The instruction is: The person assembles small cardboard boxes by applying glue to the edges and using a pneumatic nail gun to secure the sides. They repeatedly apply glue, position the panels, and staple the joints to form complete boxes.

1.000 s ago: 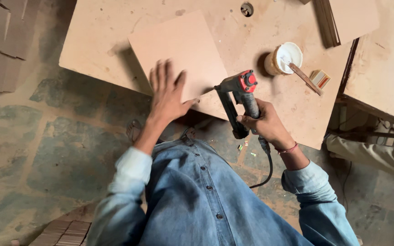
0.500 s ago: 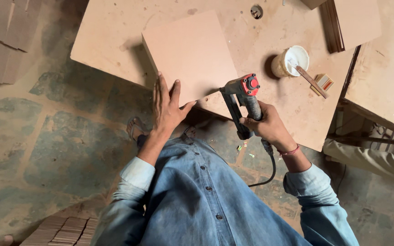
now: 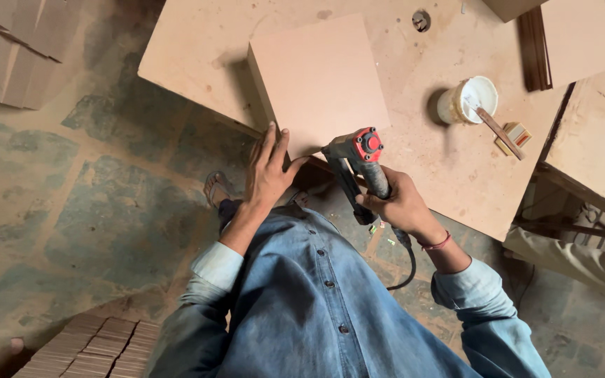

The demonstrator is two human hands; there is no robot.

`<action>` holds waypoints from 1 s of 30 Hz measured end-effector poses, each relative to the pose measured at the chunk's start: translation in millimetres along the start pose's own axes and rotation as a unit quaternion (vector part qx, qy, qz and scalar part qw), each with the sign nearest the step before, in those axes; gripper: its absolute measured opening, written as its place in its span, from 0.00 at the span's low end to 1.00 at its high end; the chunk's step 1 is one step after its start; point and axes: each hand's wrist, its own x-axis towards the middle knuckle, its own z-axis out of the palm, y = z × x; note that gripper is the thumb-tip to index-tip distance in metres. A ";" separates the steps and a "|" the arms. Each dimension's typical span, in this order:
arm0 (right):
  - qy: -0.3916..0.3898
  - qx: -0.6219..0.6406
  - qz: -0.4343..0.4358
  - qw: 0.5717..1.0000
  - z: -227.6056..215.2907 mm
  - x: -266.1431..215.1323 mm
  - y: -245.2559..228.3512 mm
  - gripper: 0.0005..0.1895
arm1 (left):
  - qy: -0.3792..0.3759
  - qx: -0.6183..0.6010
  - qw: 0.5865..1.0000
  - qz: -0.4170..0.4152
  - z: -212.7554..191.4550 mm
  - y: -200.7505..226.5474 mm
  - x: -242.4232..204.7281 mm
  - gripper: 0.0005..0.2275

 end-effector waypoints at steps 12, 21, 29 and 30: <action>0.012 -0.013 0.006 1.000 3.6 -4.7 -8.7 0.22 | -0.001 -0.034 0.999 0.013 3.4 1.3 1.1 0.28; 0.133 0.082 0.073 0.985 -14.5 -33.4 24.7 0.17 | -0.068 0.025 0.991 -0.115 -62.6 -137.4 106.7 0.21; 0.235 0.169 0.125 0.949 -12.1 -70.0 80.7 0.11 | 0.028 0.161 0.954 -0.250 30.3 -131.9 273.3 0.50; 0.247 0.180 0.134 0.943 -12.6 -75.8 85.1 0.11 | -0.002 0.171 0.965 -0.200 34.4 -116.3 279.7 0.50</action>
